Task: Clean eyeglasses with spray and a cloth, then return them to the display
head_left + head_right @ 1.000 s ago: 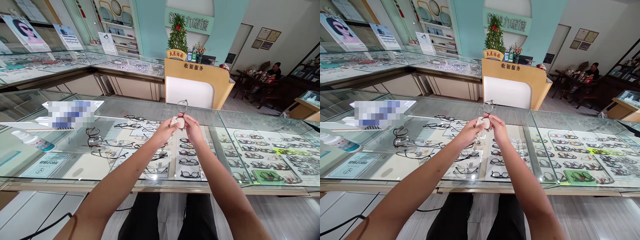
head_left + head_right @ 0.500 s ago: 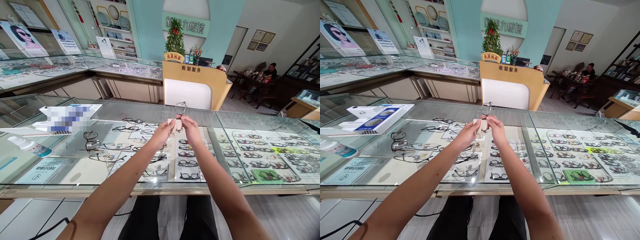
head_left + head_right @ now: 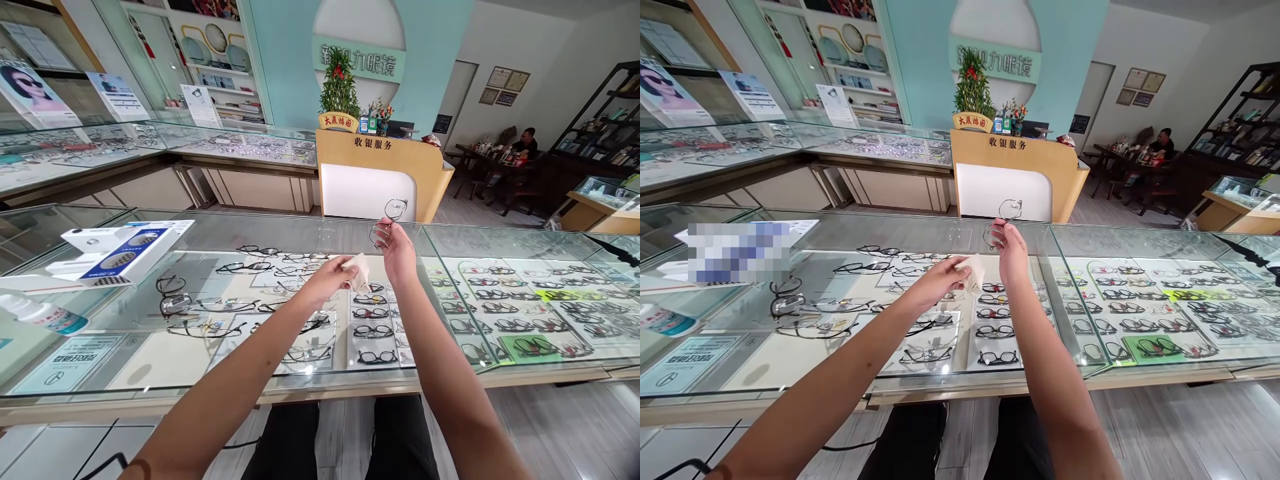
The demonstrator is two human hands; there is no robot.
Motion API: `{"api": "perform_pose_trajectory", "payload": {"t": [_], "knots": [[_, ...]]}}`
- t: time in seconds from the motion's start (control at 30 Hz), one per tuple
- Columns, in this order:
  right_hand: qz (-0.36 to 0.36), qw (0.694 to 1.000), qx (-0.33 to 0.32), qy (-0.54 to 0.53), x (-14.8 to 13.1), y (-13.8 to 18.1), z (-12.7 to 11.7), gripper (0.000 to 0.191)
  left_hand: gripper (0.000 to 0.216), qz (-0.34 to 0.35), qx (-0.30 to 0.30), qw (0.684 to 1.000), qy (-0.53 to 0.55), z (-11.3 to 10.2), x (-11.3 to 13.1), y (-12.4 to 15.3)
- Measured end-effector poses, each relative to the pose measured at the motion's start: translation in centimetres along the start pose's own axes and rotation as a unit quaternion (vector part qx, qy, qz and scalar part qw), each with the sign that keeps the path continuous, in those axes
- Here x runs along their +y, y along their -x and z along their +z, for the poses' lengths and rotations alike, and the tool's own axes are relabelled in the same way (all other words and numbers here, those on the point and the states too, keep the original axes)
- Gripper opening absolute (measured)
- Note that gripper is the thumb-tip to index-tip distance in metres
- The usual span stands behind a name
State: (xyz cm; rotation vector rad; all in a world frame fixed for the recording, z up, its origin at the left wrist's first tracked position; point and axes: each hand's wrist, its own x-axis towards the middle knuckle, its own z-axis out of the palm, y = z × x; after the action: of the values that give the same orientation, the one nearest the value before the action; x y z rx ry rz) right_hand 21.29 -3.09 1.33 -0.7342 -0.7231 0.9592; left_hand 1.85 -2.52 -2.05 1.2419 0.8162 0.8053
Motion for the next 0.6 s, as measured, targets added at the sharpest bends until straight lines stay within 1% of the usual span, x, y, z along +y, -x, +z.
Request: {"api": "perform_pose_trajectory", "payload": {"t": [0.13,0.17,0.23,0.33,0.37,0.4,0.43,0.47,0.53,0.6], "knots": [[0.005,1.000,-0.006,-0.012,0.1,0.0,0.0,0.041,0.058,0.005,0.005,0.999,-0.046,0.2,-0.1,0.2],[0.004,1.000,-0.009,-0.012,0.1,0.0,0.0,0.040,0.060,0.001,-0.003,0.999,-0.054,0.3,0.0,0.3],[0.000,1.000,-0.013,-0.008,0.0,0.1,0.1,0.038,0.063,-0.011,-0.051,0.997,-0.064,0.3,0.4,0.8],[-0.007,1.000,-0.018,0.008,-0.2,0.3,0.2,0.036,0.061,-0.013,-0.165,0.983,-0.077,0.5,1.4,1.5],[-0.010,1.000,-0.021,0.015,-0.3,0.3,0.2,0.035,0.059,-0.001,-0.188,0.979,-0.081,0.5,1.7,1.6],[-0.013,0.999,-0.026,0.022,-0.4,0.3,0.2,0.035,0.057,0.017,-0.193,0.977,-0.087,0.6,1.9,1.7],[-0.016,0.999,-0.032,0.027,-0.5,0.4,0.2,0.034,0.055,0.038,-0.181,0.978,-0.094,0.5,2.0,1.7],[-0.018,0.998,-0.041,0.032,-0.6,0.4,0.2,0.034,0.053,0.060,-0.154,0.981,-0.101,0.5,2.1,1.6],[-0.017,0.997,-0.060,0.041,-0.8,0.5,0.3,0.033,0.046,0.107,-0.081,0.984,-0.118,0.2,2.1,1.3],[-0.014,0.996,-0.077,0.052,-1.0,0.7,0.4,0.033,0.038,0.155,0.002,0.977,-0.145,-0.2,2.1,1.0]]}}
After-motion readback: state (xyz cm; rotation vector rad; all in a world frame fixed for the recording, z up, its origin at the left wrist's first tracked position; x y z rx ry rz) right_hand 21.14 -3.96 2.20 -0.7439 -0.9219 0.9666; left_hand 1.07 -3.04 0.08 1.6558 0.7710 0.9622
